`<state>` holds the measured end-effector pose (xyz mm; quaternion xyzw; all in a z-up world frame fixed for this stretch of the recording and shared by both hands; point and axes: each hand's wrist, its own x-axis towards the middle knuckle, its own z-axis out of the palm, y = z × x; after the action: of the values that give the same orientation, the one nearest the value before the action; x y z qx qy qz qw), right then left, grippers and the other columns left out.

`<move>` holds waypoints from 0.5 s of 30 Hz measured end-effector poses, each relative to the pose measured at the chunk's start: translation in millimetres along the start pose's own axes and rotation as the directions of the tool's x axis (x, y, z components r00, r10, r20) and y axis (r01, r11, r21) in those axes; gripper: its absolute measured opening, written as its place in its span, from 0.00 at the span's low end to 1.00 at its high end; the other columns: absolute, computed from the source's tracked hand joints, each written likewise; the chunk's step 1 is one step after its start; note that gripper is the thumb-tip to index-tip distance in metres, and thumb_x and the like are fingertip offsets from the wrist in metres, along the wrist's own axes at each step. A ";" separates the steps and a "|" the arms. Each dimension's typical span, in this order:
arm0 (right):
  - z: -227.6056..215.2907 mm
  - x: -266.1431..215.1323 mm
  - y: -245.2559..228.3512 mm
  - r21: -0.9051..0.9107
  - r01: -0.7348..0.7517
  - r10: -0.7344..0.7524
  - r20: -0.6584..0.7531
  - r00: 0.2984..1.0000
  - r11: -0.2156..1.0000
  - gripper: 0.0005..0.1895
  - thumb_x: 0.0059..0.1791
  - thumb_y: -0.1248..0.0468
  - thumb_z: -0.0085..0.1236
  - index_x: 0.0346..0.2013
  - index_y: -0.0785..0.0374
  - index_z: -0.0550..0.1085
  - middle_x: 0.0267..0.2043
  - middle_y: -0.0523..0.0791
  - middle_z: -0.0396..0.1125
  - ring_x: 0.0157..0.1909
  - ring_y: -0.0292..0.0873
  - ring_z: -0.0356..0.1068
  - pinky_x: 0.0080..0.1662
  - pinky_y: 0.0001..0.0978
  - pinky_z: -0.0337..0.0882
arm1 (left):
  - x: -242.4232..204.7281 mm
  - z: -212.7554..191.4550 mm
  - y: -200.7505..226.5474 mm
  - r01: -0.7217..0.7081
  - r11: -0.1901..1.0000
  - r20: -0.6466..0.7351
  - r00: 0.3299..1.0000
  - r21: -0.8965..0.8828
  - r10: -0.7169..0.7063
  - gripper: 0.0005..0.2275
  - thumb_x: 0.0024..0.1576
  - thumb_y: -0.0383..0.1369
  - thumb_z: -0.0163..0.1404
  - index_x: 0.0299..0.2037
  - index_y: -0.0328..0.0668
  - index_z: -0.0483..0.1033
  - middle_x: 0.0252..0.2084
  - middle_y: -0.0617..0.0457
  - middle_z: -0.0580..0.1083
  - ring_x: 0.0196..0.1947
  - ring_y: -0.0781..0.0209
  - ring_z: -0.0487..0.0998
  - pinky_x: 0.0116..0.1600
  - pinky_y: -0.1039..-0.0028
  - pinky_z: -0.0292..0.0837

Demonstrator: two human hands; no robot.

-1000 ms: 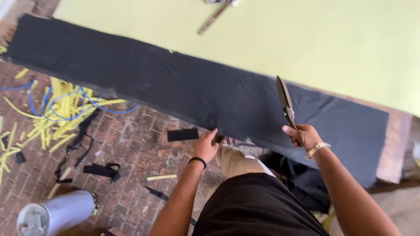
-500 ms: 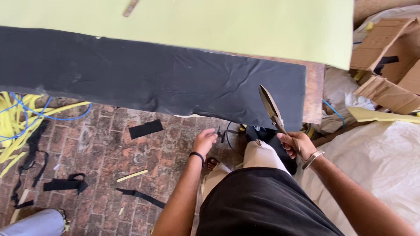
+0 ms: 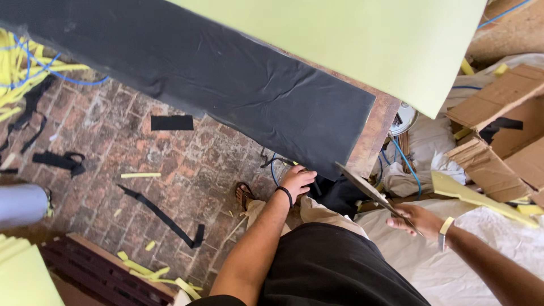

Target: The person sprays a light-colored board with a spray gun, then lays a black fabric sheet over it, smooths it, and trims the excess using shears. The person handles the fabric and shears directly.

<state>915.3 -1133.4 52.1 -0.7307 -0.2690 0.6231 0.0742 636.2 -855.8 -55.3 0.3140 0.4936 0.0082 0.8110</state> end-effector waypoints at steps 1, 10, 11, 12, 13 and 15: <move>-7.7 -0.8 10.8 -0.063 0.005 -0.003 0.036 0.999 0.998 0.25 0.43 0.41 0.64 0.33 0.61 0.75 0.24 0.40 0.67 0.24 0.36 0.64 0.28 0.30 0.67 | 3.2 10.5 -9.1 -0.021 0.998 0.001 1.000 -0.052 0.021 0.19 0.51 0.37 0.62 0.51 0.46 0.73 0.47 0.57 0.78 0.46 0.65 0.80 0.47 0.67 0.73; -37.6 22.1 20.0 -0.234 0.035 -0.005 0.130 0.991 0.972 0.28 0.44 0.36 0.60 0.36 0.58 0.76 0.28 0.45 0.68 0.26 0.37 0.63 0.29 0.31 0.68 | 17.4 62.1 -53.3 -0.108 0.994 -0.089 0.990 0.010 0.109 0.12 0.55 0.39 0.63 0.35 0.36 0.79 0.31 0.55 0.80 0.22 0.71 0.70 0.22 0.80 0.60; -36.6 27.3 12.0 -0.231 0.050 -0.019 0.132 0.991 0.972 0.26 0.43 0.37 0.60 0.39 0.54 0.74 0.28 0.44 0.68 0.26 0.37 0.63 0.29 0.32 0.69 | 15.7 64.3 -55.2 -0.119 0.993 -0.103 0.987 0.023 0.121 0.12 0.55 0.39 0.62 0.35 0.37 0.80 0.31 0.56 0.79 0.21 0.72 0.69 0.22 0.80 0.60; -36.2 34.1 2.4 -0.228 0.064 -0.033 0.134 0.990 0.972 0.24 0.43 0.38 0.60 0.41 0.50 0.73 0.28 0.43 0.69 0.26 0.37 0.64 0.29 0.33 0.69 | 13.9 65.7 -56.2 -0.129 0.991 -0.117 0.984 0.036 0.133 0.11 0.54 0.39 0.62 0.35 0.38 0.80 0.30 0.56 0.79 0.21 0.72 0.69 0.22 0.80 0.59; -37.3 41.1 -7.8 -0.225 0.078 -0.049 0.133 0.990 0.971 0.23 0.42 0.38 0.59 0.44 0.46 0.72 0.28 0.42 0.70 0.25 0.37 0.65 0.29 0.33 0.70 | 13.6 67.4 -54.7 -0.142 0.989 -0.128 0.981 0.051 0.147 0.11 0.54 0.39 0.62 0.36 0.39 0.81 0.30 0.57 0.79 0.20 0.73 0.68 0.22 0.80 0.58; -40.9 50.0 -25.6 -0.270 0.145 -0.103 0.164 0.981 0.952 0.23 0.44 0.39 0.60 0.37 0.55 0.74 0.24 0.42 0.67 0.24 0.36 0.66 0.28 0.32 0.69 | 11.0 70.0 -51.7 -0.152 0.985 -0.152 0.975 0.082 0.163 0.11 0.54 0.39 0.62 0.35 0.39 0.81 0.29 0.57 0.79 0.19 0.72 0.68 0.22 0.79 0.60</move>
<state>950.5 -1078.2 28.6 -0.6672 -0.4048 0.6252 -0.0112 682.9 -928.8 -68.7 0.3788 0.5300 0.0802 0.7545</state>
